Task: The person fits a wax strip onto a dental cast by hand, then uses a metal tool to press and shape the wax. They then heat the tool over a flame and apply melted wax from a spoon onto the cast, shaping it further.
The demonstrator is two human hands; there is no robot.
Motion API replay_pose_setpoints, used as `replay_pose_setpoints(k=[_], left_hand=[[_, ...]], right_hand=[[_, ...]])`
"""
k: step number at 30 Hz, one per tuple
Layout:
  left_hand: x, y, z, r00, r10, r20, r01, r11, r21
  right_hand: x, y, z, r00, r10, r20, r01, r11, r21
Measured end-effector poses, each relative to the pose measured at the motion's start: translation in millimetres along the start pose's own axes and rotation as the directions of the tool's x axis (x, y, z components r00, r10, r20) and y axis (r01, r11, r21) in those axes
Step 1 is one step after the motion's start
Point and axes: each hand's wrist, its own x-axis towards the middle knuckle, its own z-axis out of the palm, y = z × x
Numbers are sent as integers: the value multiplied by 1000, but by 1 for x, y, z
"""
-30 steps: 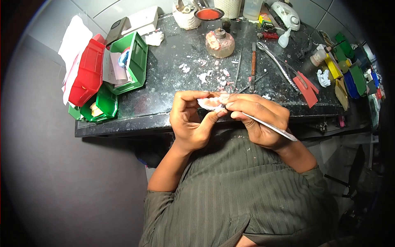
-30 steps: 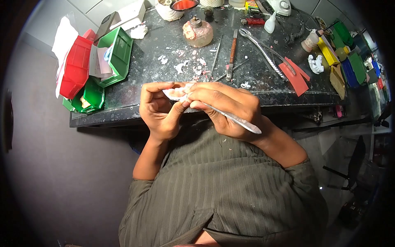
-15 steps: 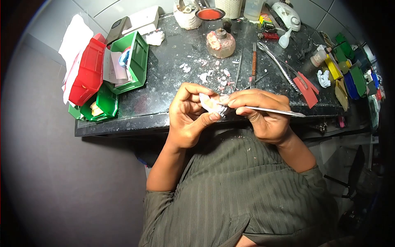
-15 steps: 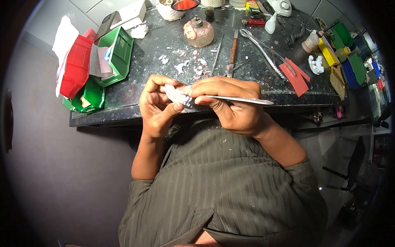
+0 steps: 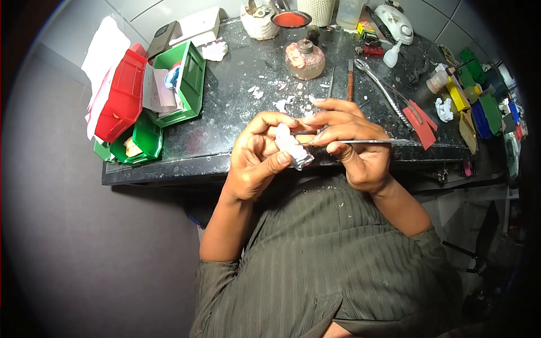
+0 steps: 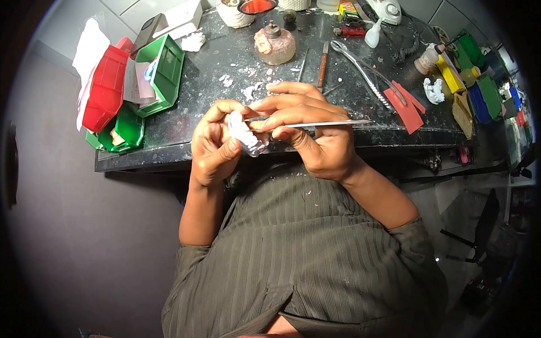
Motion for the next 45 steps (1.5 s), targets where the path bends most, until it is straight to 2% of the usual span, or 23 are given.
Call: replay_pose_setpoints(k=[4, 6, 8, 10, 12, 14, 16, 18, 20, 22, 24, 26, 28, 30, 32, 34, 37, 40, 45], left_hand=[[0, 1, -2, 999, -12, 38, 14, 999, -35], [3, 3, 8, 1000, -22, 15, 23, 997, -79], [4, 3, 8, 1000, -9, 23, 10, 998, -58], [5, 3, 7, 999, 3, 36, -2, 999, -36], [4, 2, 5, 1000, 8, 18, -7, 999, -43], [4, 0, 1, 999, 12, 36, -9, 998, -58], [4, 0, 0, 998, 15, 54, -11, 997, -75], [5, 1, 3, 999, 27, 43, -25, 999, -47], [5, 4, 2, 1000, -7, 13, 7, 998, -66], [6, 4, 6, 994, -33, -106, 23, 996, -90], [8, 5, 2, 998, 2, -63, -9, 993, -114], [7, 5, -1, 997, -8, -78, 1, 996, -84], [7, 4, -4, 995, -16, -94, 12, 999, -53], [8, 4, -6, 996, -32, -80, 30, 999, -27], [8, 6, -2, 992, -38, -123, 34, 999, -37], [7, 7, -2, 989, -58, -139, 59, 998, -3], [7, 7, 1, 988, -52, -145, 41, 996, -73], [7, 8, -2, 993, -53, -104, 47, 997, -62], [6, 7, 1, 990, -50, -129, 41, 997, -70]], right_hand=[[-6, 0, 2, 998, 60, -20, -59, 998, 32], [-11, 3, 2, 967, 189, -172, -159, 972, 172], [-12, 5, -2, 977, 147, -152, -123, 980, 158], [-11, -3, -2, 943, 245, -225, -185, 948, 259], [-12, -2, -4, 944, 241, -224, -187, 954, 236], [-10, -8, -5, 907, 325, -267, -227, 913, 340], [-10, -5, -10, 903, 314, -292, -215, 921, 325], [-16, 0, -23, 926, 310, -215, -294, 950, 106], [-13, -6, -20, 914, 336, -229, -305, 938, 163], [-10, -7, -17, 944, 225, -242, -208, 973, 96], [-7, -9, -15, 947, 182, -265, -161, 982, 98], [-2, -14, -17, 987, 103, -123, -112, 991, -69], [-2, -20, -12, 988, 115, -104, -122, 990, -67], [0, -25, -8, 994, 105, -15, -106, 986, -125], [0, -27, -2, 993, 121, -15, -122, 989, -79], [3, -29, 3, 998, 68, 10, -66, 993, -102], [6, -29, 6, 999, 27, 26, -23, 989, -147], [6, -26, 8, 999, 28, 37, -22, 989, -147], [7, -23, 10, 998, -24, 57, 31, 990, -137]])
